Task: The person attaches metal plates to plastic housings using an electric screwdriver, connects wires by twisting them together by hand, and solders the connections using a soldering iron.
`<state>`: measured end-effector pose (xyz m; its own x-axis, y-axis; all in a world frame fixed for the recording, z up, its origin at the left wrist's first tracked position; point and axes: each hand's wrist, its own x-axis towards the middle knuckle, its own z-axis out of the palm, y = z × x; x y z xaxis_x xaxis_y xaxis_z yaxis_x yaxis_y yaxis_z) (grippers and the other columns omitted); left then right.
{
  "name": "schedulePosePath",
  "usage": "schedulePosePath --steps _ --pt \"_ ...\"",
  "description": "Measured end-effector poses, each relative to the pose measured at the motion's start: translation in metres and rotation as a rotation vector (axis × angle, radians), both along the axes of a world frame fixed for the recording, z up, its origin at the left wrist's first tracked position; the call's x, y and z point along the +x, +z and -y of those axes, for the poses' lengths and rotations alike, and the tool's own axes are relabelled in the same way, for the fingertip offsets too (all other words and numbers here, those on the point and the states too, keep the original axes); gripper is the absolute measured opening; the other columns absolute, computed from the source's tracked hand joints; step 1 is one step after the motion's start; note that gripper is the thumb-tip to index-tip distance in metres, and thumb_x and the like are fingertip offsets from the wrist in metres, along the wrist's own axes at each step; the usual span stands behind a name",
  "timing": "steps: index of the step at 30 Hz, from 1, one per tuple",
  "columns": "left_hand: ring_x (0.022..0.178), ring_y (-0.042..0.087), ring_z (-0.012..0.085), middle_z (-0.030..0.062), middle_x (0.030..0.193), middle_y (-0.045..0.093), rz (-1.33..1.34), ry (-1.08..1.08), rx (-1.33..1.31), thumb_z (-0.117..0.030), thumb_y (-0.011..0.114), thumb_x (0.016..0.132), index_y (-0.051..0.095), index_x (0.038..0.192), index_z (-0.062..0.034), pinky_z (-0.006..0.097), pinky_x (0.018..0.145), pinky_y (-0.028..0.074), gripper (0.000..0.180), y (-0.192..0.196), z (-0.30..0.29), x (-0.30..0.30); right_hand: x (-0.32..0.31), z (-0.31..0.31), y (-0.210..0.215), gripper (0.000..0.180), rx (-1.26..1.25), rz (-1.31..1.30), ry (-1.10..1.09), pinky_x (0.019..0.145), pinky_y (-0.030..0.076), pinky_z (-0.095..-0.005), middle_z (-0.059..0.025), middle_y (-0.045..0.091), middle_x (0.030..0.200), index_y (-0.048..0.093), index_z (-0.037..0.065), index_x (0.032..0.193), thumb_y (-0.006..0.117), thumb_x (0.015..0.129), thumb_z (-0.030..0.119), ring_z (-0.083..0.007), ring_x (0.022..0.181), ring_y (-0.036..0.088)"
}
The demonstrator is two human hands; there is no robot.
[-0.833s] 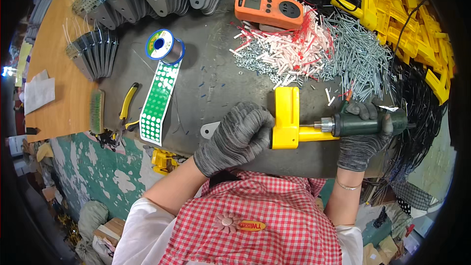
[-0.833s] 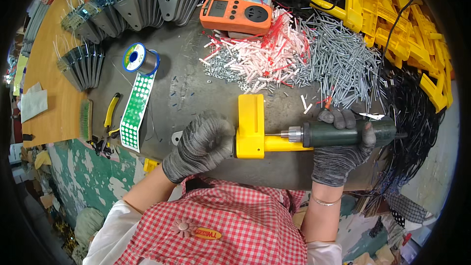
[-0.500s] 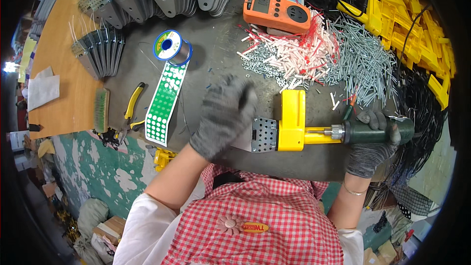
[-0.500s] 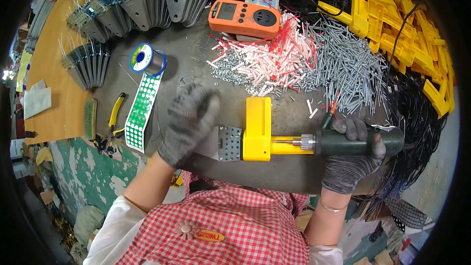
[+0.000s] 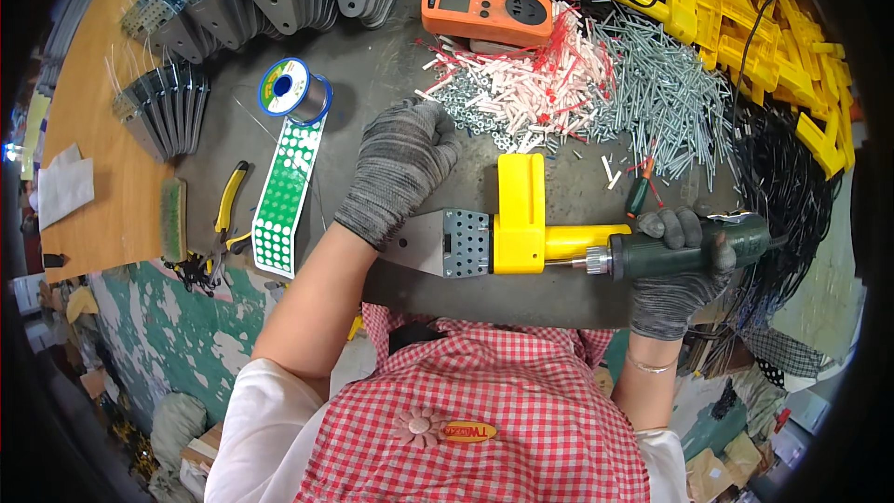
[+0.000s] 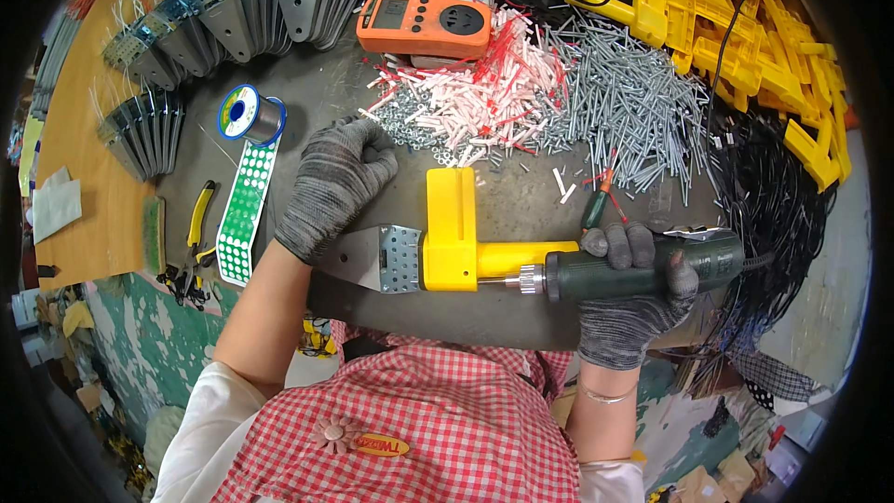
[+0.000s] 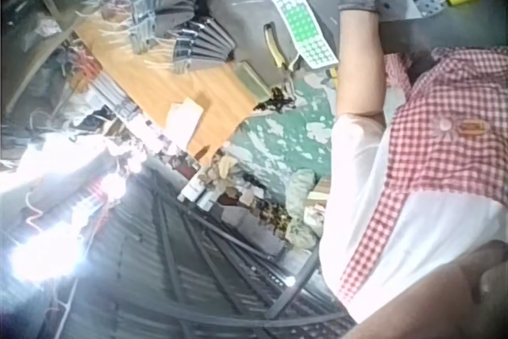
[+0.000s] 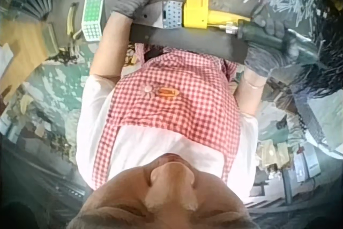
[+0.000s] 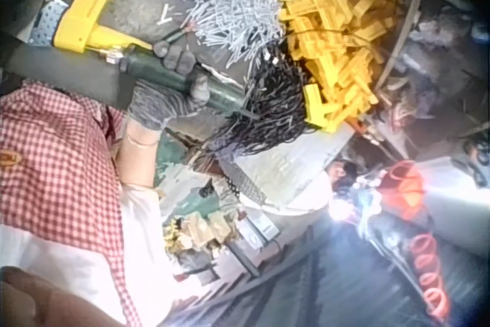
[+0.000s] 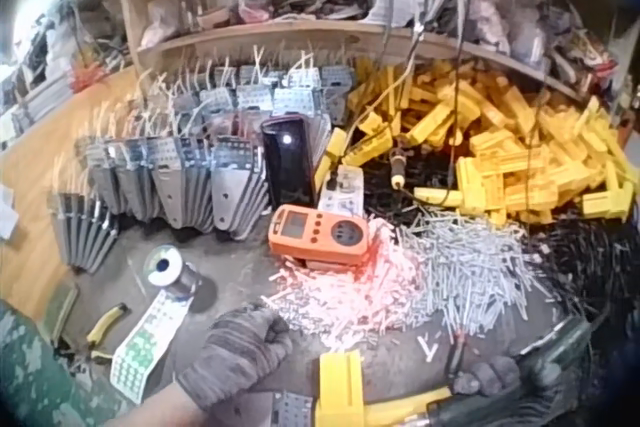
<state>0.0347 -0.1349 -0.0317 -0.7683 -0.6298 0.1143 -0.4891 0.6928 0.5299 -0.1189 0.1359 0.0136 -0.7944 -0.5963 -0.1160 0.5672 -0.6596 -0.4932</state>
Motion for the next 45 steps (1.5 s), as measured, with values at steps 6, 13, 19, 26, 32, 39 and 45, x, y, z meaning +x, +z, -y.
schedulePosePath --steps 6,13,19,26,32,39,45 --pt "0.074 0.063 0.0263 0.0108 0.083 0.064 -0.195 -0.152 -0.013 -0.007 0.072 0.075 0.064 0.091 -0.0055 0.035 0.067 0.052 0.018 0.012 -0.026 0.028 0.004 0.002 0.004 0.022 0.022 -0.004 -0.064 0.076 0.038 -0.0345 0.0033 0.040 0.070 0.054 0.011 0.087 0.069 0.081 0.026 -0.0121 0.066 0.041" --pt "0.083 0.064 0.0296 0.0087 0.091 0.065 -0.460 -0.407 0.248 0.002 0.075 0.069 0.061 0.105 -0.0059 0.038 0.075 0.052 0.039 0.004 -0.082 0.071 0.005 0.004 0.004 0.025 -0.009 0.021 -0.051 0.076 0.037 -0.0348 0.0027 0.041 0.071 0.053 0.008 0.089 0.069 0.081 0.026 -0.0126 0.066 0.041" --pt "0.082 0.063 0.0297 0.0085 0.089 0.064 -0.436 -0.458 0.260 0.002 0.075 0.068 0.060 0.103 -0.0060 0.039 0.074 0.051 0.039 0.002 -0.077 0.071 0.009 -0.007 -0.004 0.027 -0.019 0.001 -0.052 0.079 0.037 -0.0366 0.0021 0.043 0.073 0.059 0.010 0.097 0.067 0.081 0.030 -0.0145 0.069 0.042" --pt "0.081 0.062 0.0281 0.0066 0.088 0.064 -0.417 -0.440 0.296 0.001 0.076 0.067 0.061 0.099 -0.0073 0.038 0.073 0.052 0.036 0.004 -0.076 0.071 0.016 -0.009 -0.006 0.031 -0.058 0.015 -0.083 0.079 0.037 -0.0359 0.0030 0.045 0.071 0.060 0.010 0.104 0.068 0.080 0.029 -0.0139 0.069 0.043" --pt "0.083 0.063 0.0272 0.0062 0.089 0.064 -0.369 -0.427 0.351 0.001 0.075 0.068 0.061 0.099 -0.0079 0.037 0.074 0.052 0.035 0.004 -0.077 0.070 0.016 -0.013 -0.013 0.030 -0.057 0.024 -0.116 0.078 0.037 -0.0354 0.0027 0.046 0.072 0.061 0.010 0.102 0.068 0.081 0.030 -0.0138 0.069 0.043" --pt "0.081 0.062 0.0273 0.0066 0.089 0.064 -0.373 -0.425 0.377 0.001 0.075 0.069 0.062 0.097 -0.0078 0.037 0.073 0.051 0.032 0.005 -0.074 0.072 0.023 -0.012 -0.011 0.029 -0.057 0.022 -0.141 0.078 0.038 -0.0352 0.0020 0.048 0.073 0.063 0.009 0.101 0.069 0.080 0.030 -0.0141 0.069 0.045" --pt "0.079 0.061 0.0274 0.0068 0.087 0.062 -0.371 -0.432 0.352 0.001 0.076 0.070 0.062 0.097 -0.0079 0.037 0.070 0.050 0.032 0.003 -0.072 0.071 0.023 -0.011 -0.009 0.030 -0.043 0.012 -0.140 0.078 0.038 -0.0355 0.0021 0.049 0.071 0.063 0.009 0.101 0.069 0.080 0.030 -0.0141 0.068 0.047"
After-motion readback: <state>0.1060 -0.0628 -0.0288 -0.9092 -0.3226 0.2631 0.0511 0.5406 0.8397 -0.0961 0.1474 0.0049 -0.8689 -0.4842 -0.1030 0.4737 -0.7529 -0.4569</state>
